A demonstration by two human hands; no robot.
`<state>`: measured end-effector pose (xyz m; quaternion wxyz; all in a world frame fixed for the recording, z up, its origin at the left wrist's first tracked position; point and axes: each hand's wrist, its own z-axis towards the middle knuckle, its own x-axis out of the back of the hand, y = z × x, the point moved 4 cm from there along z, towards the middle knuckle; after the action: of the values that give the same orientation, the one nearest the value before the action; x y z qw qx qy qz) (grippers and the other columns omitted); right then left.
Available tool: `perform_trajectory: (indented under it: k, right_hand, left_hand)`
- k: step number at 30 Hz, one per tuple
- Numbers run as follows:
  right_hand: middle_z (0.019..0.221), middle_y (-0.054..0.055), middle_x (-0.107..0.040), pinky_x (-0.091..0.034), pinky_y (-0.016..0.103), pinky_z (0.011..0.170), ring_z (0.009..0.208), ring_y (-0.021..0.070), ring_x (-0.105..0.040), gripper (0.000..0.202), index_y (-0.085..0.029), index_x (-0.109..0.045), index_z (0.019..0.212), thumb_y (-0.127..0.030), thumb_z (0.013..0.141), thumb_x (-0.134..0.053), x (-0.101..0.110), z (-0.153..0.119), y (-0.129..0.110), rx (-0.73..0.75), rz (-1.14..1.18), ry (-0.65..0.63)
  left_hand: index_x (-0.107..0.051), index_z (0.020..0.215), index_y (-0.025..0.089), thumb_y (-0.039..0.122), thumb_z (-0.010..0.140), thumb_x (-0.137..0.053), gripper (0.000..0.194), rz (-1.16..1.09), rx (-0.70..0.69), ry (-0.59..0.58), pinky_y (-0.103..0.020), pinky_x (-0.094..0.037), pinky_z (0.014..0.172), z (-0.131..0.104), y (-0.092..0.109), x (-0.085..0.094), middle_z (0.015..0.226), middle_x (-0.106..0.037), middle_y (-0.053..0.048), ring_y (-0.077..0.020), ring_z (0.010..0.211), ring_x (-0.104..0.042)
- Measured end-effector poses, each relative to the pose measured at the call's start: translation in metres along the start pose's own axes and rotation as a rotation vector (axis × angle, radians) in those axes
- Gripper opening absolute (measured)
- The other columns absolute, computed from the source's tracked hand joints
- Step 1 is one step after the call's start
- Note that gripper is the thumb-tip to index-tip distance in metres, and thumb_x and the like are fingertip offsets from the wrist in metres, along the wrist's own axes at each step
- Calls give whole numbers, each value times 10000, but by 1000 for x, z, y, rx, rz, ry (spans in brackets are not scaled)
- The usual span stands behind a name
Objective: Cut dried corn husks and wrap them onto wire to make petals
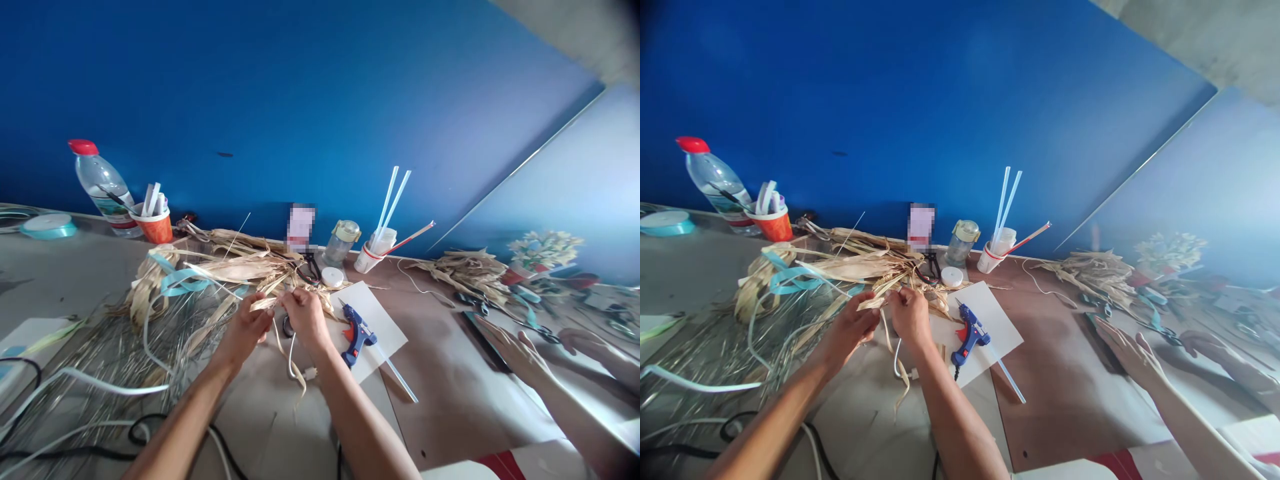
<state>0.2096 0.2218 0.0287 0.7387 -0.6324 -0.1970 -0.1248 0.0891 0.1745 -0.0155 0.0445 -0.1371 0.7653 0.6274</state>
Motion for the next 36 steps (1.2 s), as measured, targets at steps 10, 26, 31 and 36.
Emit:
perform_trajectory:
  k: [10, 26, 31, 36]
  right_hand:
    - [490, -59, -342, -253, 225, 485, 507, 103, -323, 319, -193, -420, 507, -357, 776, -468, -1, 0, -1, 15, -9, 0]
    - [476, -47, -416, -288, 218, 486, 496, 104, -370, 340, -174, -504, 497, -345, 788, -459, -1, 1, -4, 34, -43, -5]
    - [488, -31, -479, -323, 217, 499, 507, 112, -415, 355, -165, -581, 540, -360, 809, -453, -2, 1, -2, 31, 0, -17]
    - [466, -45, -417, -277, 217, 463, 475, 98, -358, 378, -168, -539, 497, -369, 806, -457, 1, 1, -5, 31, -21, 2]
  left_hand:
    - [-596, 1001, 178, 414, 671, -700, 419, -58, -37, -19, -187, -235, 437, 4, 0, -1, 495, -445, 88, -70, 462, -341]
    - [-668, 802, 167, 362, 692, -674, 224, -58, -45, 5, -200, -241, 444, 2, 0, 0, 510, -457, 63, -67, 462, -343]
    - [-660, 757, 160, 317, 740, -612, 165, -139, -68, -36, -221, -251, 466, -1, 3, -1, 544, -473, 40, -79, 486, -344]
    - [-647, 746, 149, 323, 755, -579, 187, -230, -61, -62, -231, -247, 464, -1, 4, -3, 554, -479, 32, -80, 480, -337]
